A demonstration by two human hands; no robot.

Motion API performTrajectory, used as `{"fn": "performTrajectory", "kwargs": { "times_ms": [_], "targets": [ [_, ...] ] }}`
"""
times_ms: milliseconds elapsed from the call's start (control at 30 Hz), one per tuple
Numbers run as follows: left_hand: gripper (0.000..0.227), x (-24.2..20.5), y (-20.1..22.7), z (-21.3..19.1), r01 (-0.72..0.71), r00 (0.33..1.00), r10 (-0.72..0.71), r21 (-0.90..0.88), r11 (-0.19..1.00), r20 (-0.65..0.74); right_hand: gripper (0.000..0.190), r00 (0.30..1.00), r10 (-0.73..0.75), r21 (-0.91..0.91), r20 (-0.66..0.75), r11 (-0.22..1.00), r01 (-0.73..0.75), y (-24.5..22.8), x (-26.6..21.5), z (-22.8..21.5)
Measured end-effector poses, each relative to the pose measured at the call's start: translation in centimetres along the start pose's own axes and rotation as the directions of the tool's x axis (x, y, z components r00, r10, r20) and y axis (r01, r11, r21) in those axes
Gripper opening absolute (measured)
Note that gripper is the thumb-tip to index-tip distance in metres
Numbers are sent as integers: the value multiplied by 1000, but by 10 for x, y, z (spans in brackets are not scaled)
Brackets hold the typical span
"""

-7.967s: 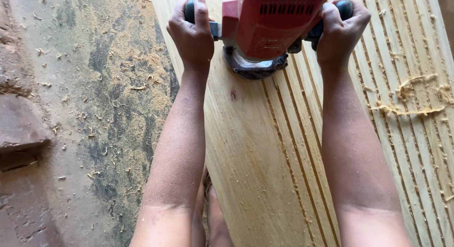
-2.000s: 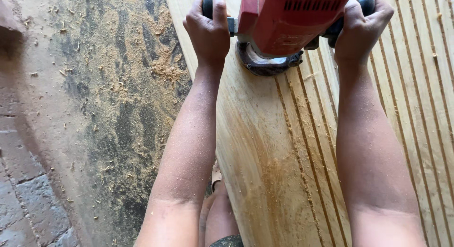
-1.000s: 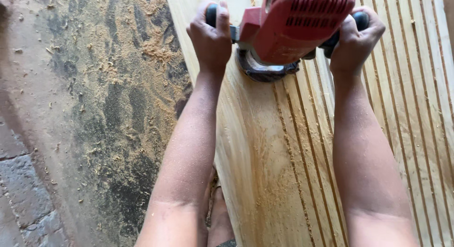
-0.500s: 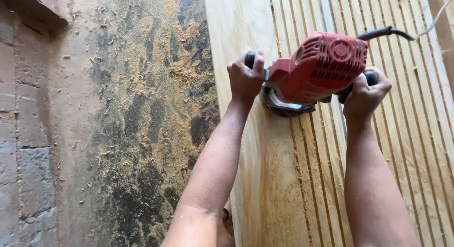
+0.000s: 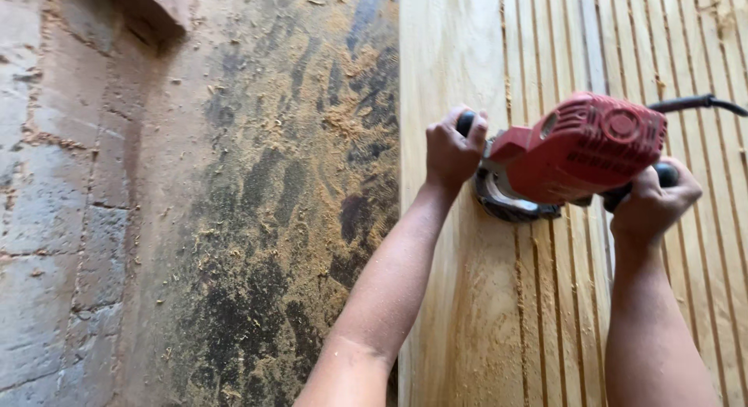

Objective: The person uses a red electric router to cut parallel grooves into a long wooden plank. The camera is mounted on the person's head, showing both hands guiding the tool along the wood surface. Sawdust accumulates on the floor as the grooves are formed.

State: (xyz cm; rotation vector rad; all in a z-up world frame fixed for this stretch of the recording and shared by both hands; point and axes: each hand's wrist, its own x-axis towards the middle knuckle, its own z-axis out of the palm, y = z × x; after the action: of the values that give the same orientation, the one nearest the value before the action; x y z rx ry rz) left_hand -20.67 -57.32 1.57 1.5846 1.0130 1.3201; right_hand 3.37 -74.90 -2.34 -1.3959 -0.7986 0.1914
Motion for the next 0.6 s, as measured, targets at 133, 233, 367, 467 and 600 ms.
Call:
{"fn": "performTrajectory", "kwargs": {
  "times_ms": [133, 233, 367, 467, 600],
  "targets": [
    [30, -11, 2, -1, 17, 1000, -17, 5, 1000, 14, 31, 997, 78, 115, 12, 990, -79, -6, -7, -5],
    [30, -17, 4, -2, 18, 1000, -18, 2, 1000, 15, 24, 997, 67, 136, 24, 988, -70, -5, -12, -12],
    [31, -25, 4, -5, 27, 999, -27, -7, 1000, 24, 15, 999, 30, 145, 27, 989, -33, 3, -18, -19],
    [31, -32, 5, -6, 19, 1000, -18, -10, 1000, 21, 9, 1000, 9, 95, -27, 995, -7, 6, -23, -24],
    [32, -41, 0, -6, 6, 1000, -6, -4, 1000, -4, 12, 999, 28, 33, -14, 999, -28, 9, -27, -31]
  ]
}}
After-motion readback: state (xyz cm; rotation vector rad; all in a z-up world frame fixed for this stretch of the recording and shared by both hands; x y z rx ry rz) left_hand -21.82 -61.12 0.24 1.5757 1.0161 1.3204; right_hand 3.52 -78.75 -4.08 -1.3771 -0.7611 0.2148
